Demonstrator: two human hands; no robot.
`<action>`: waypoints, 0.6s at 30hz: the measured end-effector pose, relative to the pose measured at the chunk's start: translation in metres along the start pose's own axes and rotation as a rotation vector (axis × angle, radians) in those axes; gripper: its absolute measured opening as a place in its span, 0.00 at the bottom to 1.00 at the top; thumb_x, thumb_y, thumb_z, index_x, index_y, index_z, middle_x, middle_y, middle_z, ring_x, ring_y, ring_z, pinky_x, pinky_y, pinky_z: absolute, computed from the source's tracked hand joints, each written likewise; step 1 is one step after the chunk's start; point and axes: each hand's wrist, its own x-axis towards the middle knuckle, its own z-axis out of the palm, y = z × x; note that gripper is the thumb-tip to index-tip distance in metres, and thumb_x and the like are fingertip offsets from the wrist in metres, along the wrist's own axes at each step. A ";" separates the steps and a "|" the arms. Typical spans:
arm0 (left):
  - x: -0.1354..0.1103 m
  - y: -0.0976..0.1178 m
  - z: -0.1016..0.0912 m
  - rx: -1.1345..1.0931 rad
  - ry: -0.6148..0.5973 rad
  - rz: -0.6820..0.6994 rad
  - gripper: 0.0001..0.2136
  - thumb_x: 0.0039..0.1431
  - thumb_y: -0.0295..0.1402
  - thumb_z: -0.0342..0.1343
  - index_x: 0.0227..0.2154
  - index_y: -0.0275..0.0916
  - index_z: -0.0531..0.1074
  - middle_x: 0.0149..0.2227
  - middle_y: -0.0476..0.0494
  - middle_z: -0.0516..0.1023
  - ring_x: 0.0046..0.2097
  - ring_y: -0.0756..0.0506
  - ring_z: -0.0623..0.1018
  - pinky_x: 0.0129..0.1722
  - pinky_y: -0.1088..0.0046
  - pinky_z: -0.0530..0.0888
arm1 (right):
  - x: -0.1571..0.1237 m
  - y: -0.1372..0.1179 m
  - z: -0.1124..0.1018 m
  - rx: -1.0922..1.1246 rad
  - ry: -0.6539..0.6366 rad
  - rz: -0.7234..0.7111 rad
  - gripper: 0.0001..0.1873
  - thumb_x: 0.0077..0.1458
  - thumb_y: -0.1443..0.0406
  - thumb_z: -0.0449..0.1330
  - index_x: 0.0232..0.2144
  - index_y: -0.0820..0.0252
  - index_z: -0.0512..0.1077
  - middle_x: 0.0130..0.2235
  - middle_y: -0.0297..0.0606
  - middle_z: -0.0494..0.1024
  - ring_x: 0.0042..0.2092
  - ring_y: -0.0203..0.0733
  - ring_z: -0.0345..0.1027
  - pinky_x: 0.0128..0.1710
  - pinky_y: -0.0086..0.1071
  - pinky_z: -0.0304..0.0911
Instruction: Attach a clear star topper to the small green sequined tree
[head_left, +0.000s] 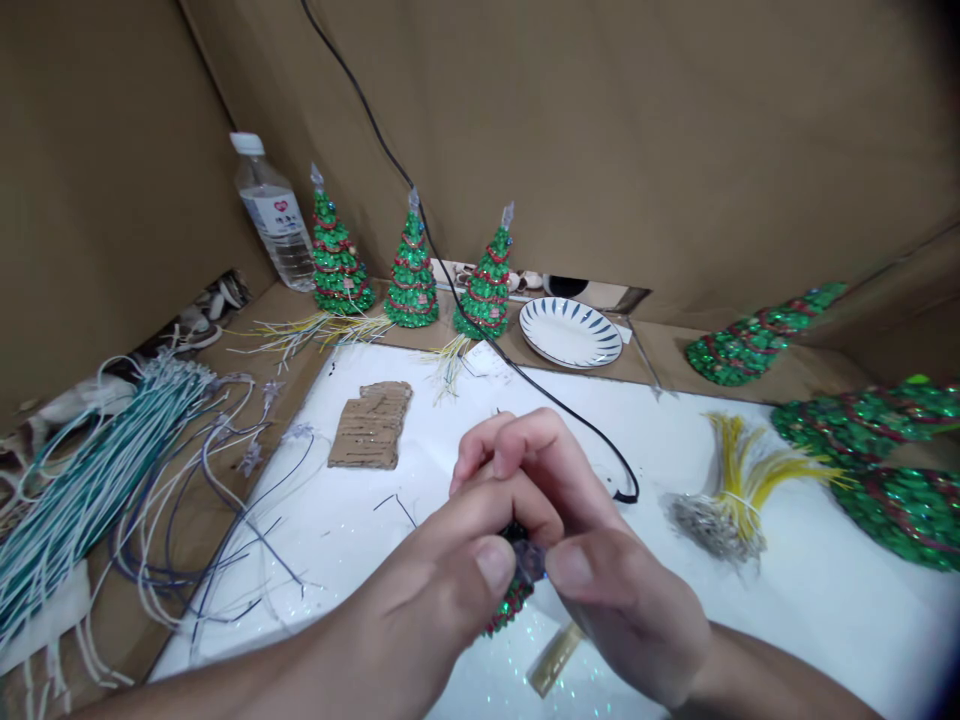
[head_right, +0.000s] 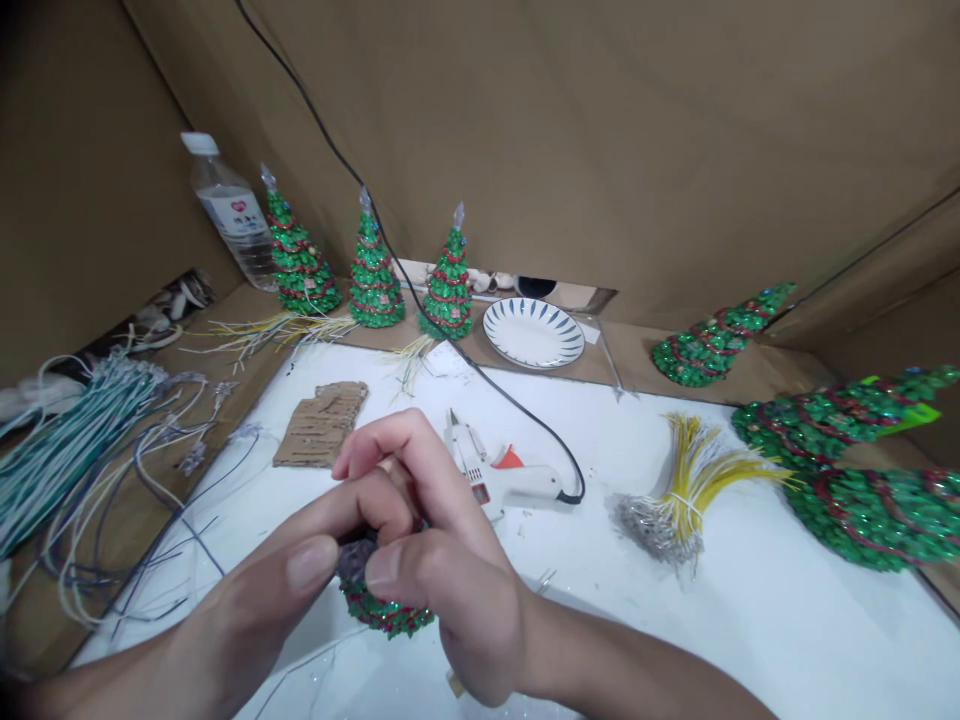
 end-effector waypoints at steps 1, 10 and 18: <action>0.000 -0.001 0.000 -0.008 0.011 0.013 0.15 0.63 0.47 0.42 0.35 0.41 0.64 0.34 0.48 0.62 0.36 0.47 0.63 0.36 0.69 0.62 | 0.000 0.000 0.000 -0.003 0.002 -0.002 0.17 0.43 0.63 0.56 0.40 0.48 0.63 0.45 0.32 0.63 0.44 0.42 0.57 0.40 0.36 0.53; 0.003 0.002 0.001 -0.015 0.044 0.006 0.14 0.62 0.46 0.43 0.34 0.40 0.64 0.34 0.48 0.61 0.37 0.47 0.62 0.35 0.70 0.60 | 0.003 0.001 0.001 0.004 0.019 -0.014 0.16 0.42 0.66 0.54 0.38 0.52 0.62 0.43 0.33 0.64 0.43 0.41 0.57 0.39 0.34 0.53; 0.007 0.000 0.004 -0.007 0.127 0.042 0.14 0.63 0.43 0.43 0.32 0.40 0.67 0.36 0.48 0.68 0.41 0.45 0.66 0.40 0.70 0.64 | 0.005 0.010 0.003 -0.026 0.025 -0.120 0.13 0.53 0.57 0.52 0.39 0.56 0.62 0.39 0.34 0.67 0.39 0.38 0.59 0.38 0.32 0.55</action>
